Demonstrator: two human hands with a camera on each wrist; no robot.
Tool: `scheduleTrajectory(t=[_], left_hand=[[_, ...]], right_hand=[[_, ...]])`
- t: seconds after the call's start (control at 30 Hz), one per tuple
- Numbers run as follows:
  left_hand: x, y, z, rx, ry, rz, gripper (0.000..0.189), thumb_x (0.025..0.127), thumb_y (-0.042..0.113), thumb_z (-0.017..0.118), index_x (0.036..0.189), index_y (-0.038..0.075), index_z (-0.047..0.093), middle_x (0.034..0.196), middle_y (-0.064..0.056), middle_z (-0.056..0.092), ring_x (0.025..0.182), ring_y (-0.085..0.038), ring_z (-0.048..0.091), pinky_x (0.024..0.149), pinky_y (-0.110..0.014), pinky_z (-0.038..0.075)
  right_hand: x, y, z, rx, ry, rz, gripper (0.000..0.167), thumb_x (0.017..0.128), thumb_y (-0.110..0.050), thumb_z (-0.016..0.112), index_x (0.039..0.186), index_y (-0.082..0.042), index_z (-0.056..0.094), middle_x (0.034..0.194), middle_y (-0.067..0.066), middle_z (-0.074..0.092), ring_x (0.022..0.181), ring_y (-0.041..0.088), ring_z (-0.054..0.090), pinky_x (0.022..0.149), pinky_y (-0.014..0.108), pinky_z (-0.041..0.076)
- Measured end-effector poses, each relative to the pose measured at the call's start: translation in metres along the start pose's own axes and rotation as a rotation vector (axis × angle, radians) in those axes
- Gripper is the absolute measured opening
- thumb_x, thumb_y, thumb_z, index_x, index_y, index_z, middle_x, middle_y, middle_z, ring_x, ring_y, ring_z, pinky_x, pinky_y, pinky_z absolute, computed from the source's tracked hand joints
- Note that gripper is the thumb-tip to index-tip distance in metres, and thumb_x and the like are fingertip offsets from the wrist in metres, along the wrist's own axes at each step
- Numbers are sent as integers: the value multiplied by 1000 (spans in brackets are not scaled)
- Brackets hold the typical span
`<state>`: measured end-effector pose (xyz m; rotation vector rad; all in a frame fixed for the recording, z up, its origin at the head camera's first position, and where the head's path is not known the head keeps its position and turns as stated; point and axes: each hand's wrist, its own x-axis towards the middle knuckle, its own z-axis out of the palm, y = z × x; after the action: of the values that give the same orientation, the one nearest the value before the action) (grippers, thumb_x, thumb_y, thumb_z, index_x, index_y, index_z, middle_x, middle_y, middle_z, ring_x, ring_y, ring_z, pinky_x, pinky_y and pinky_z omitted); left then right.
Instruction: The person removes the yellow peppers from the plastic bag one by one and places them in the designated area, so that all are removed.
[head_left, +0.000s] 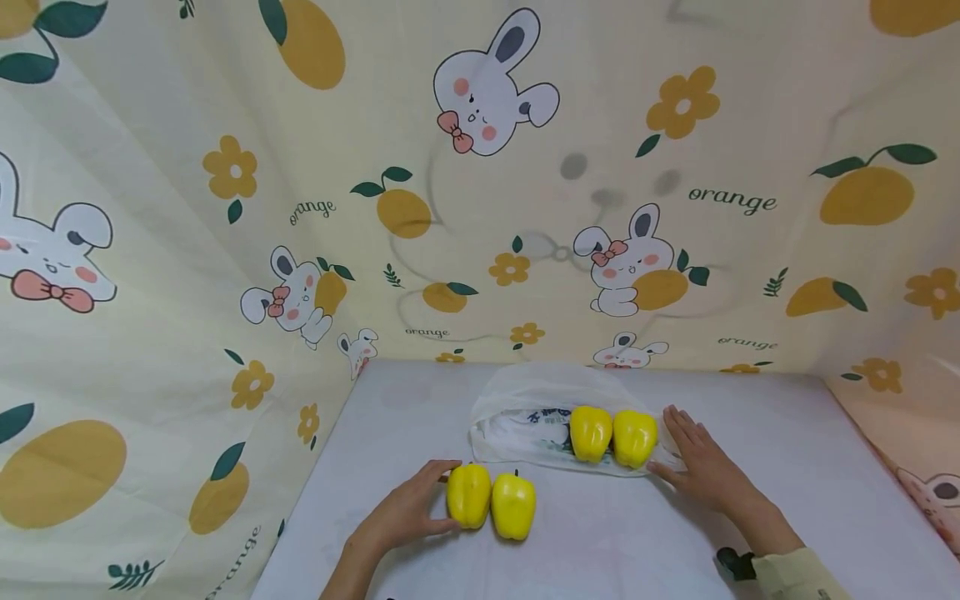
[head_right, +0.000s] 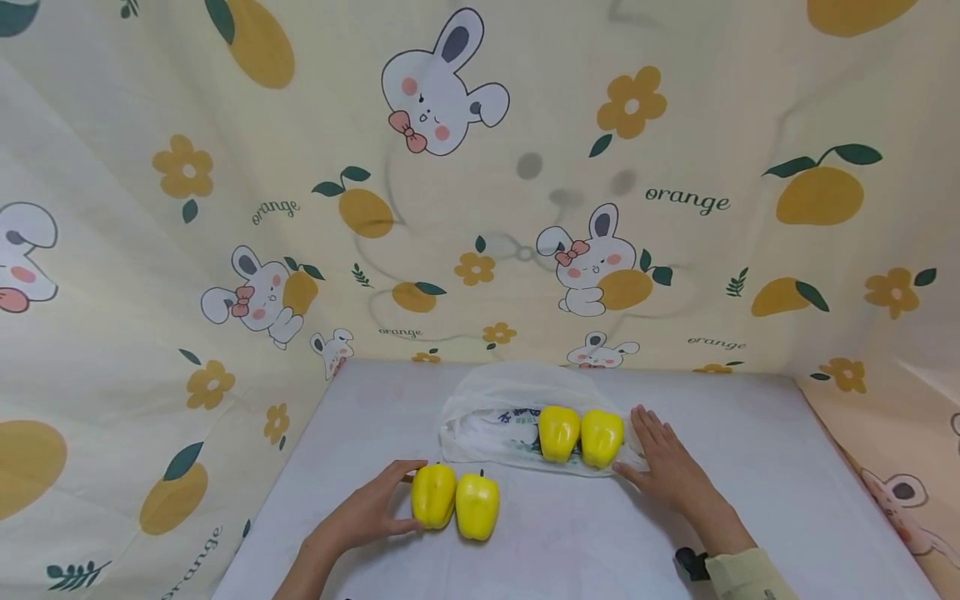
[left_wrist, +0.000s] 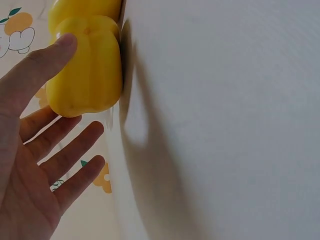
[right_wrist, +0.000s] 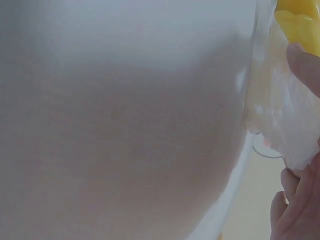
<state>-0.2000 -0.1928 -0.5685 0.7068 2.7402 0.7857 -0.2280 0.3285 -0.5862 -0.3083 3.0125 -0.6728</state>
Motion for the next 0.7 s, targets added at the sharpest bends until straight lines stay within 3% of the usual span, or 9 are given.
scheduleTrajectory(t=[0.17, 0.47, 0.7], left_hand=[[-1, 0, 0, 10, 10, 23, 92, 87, 48, 90, 160, 15, 45, 153, 0, 54, 131, -22, 62, 112, -52, 54], [0, -3, 0, 34, -9, -5, 100, 86, 57, 87, 164, 16, 41, 158, -1, 52, 135, -21, 60, 114, -52, 52], [2, -3, -4, 45, 15, 18, 102, 86, 64, 83, 164, 14, 42, 161, -7, 51, 147, -31, 51, 119, -57, 45]], right_hand=[[1, 1, 1, -5, 0, -1, 116, 94, -59, 76, 170, 1, 14, 176, 29, 12, 160, 52, 13, 130, 67, 7], [0, 1, 1, 3, -3, -6, 116, 94, -60, 76, 170, 2, 14, 176, 28, 11, 160, 51, 13, 131, 65, 5], [1, 3, 2, -13, 0, -2, 118, 93, -64, 74, 170, 1, 13, 176, 28, 11, 160, 51, 13, 131, 65, 4]])
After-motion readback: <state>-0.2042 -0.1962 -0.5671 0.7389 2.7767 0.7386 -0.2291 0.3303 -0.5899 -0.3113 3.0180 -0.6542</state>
